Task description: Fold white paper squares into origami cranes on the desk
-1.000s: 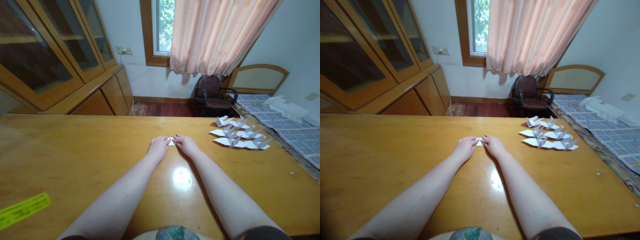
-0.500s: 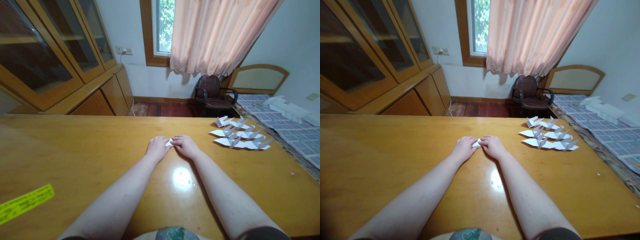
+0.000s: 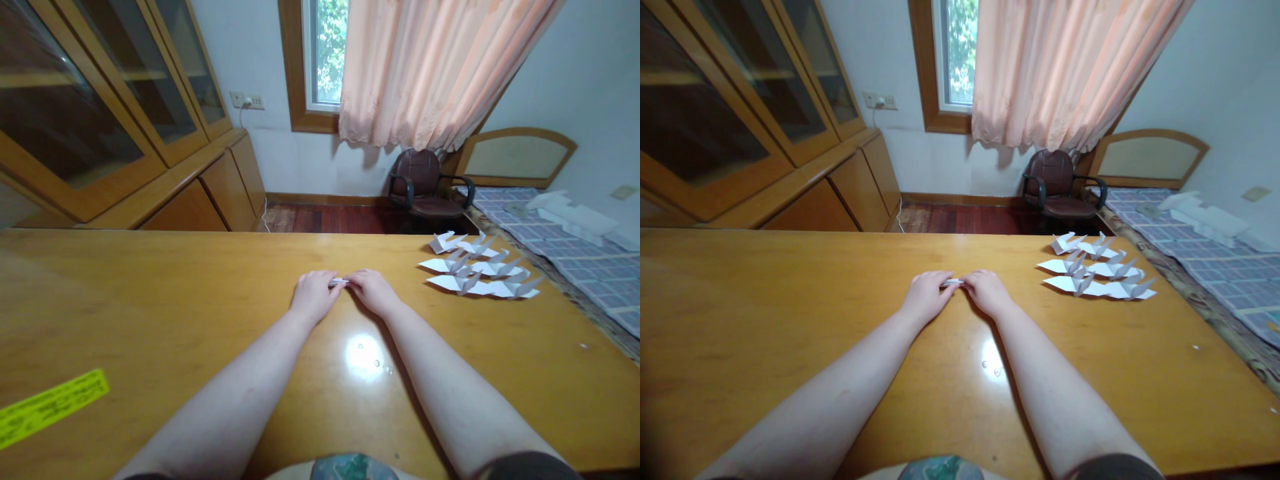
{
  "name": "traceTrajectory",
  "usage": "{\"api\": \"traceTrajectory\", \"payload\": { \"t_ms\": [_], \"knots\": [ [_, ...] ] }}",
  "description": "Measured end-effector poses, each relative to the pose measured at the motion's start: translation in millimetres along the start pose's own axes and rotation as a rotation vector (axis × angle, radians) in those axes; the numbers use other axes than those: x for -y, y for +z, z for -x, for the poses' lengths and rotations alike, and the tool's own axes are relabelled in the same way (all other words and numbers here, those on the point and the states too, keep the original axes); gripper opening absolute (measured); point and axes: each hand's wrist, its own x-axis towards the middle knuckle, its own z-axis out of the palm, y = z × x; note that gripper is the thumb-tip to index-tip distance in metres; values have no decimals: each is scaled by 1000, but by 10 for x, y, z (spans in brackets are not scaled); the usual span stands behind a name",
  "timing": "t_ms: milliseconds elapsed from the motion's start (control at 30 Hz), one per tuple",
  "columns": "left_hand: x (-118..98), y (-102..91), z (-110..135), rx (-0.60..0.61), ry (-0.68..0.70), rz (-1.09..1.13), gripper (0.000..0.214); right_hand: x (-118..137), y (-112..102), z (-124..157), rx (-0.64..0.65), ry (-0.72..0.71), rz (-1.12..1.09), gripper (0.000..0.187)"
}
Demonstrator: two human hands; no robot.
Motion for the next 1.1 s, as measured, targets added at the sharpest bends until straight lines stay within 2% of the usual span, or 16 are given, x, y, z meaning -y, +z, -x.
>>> {"api": "traceTrajectory", "payload": {
  "t_ms": [133,200,267,333,433,533,667,900,1000,1100],
  "knots": [
    [31,34,-18,-291,-137,96,63,8,-25,19,-48,147,15,24],
    [69,77,-54,-351,-232,264,74,0,-18,27,-102,235,-94,25],
    [98,130,-99,-316,-319,508,79,-14,2,29,-146,303,-276,26],
    [106,183,-137,-216,-353,756,74,-27,32,24,-167,350,-467,29],
    [94,246,-161,-66,-312,1049,52,-30,80,13,-143,381,-653,33],
    [98,284,-154,-5,-369,1176,27,-8,98,11,-76,361,-651,34],
    [118,283,-142,10,-436,1193,26,40,73,12,-35,322,-549,35],
    [70,237,-131,43,-404,1153,35,56,59,2,-78,347,-524,28],
    [93,244,-130,42,-368,974,63,55,45,-3,-49,304,-392,28],
    [119,227,-115,45,-299,608,85,59,29,-8,-16,212,-210,28]
  ]
}}
